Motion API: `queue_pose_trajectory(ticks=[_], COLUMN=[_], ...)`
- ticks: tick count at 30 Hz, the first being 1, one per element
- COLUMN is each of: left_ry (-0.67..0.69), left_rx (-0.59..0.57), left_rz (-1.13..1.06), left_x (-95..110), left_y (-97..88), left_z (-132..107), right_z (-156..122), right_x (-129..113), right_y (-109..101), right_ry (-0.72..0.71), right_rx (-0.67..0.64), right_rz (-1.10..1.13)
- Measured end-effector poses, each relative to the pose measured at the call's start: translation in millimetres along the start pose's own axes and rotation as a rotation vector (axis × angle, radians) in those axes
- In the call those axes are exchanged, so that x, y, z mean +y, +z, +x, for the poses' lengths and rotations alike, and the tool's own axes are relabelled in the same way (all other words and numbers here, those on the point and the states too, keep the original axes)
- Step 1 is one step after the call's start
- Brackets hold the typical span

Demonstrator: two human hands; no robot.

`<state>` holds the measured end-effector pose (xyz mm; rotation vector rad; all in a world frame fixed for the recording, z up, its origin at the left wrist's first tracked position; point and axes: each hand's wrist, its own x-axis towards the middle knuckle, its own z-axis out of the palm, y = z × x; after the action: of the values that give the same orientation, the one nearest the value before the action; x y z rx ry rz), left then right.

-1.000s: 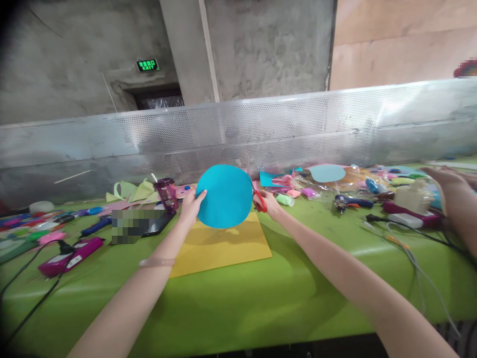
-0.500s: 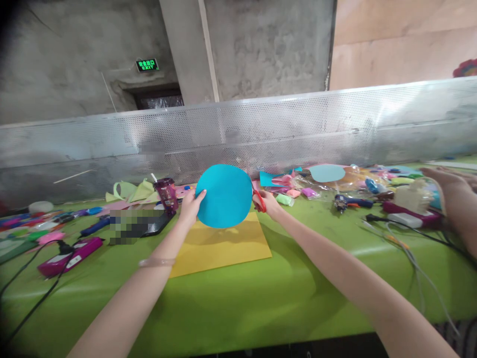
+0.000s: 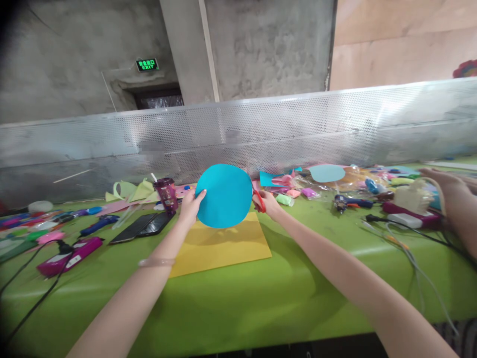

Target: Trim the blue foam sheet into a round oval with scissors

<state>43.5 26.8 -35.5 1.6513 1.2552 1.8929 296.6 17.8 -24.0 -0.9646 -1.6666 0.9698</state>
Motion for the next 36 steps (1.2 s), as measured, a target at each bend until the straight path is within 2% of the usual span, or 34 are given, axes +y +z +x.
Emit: queue_pose_trajectory(ticks=[20,28,36], left_ry=[-0.04,-0.076,-0.087], left_rx=[0.011,0.039,0.001], left_rz=[-0.063,-0.023,-0.047], left_x=[1,0,5], left_y=[-1.0,-6.8,-11.8], left_z=[-1,3,3], right_z=[4,1,2], right_x=[9,1,1], right_y=[-1,-2,-12], right_ry=[-0.016,0.02,0.029], right_rx=[0.009,0.065,0.017], right_rz=[-0.015,-0.06,-0.076])
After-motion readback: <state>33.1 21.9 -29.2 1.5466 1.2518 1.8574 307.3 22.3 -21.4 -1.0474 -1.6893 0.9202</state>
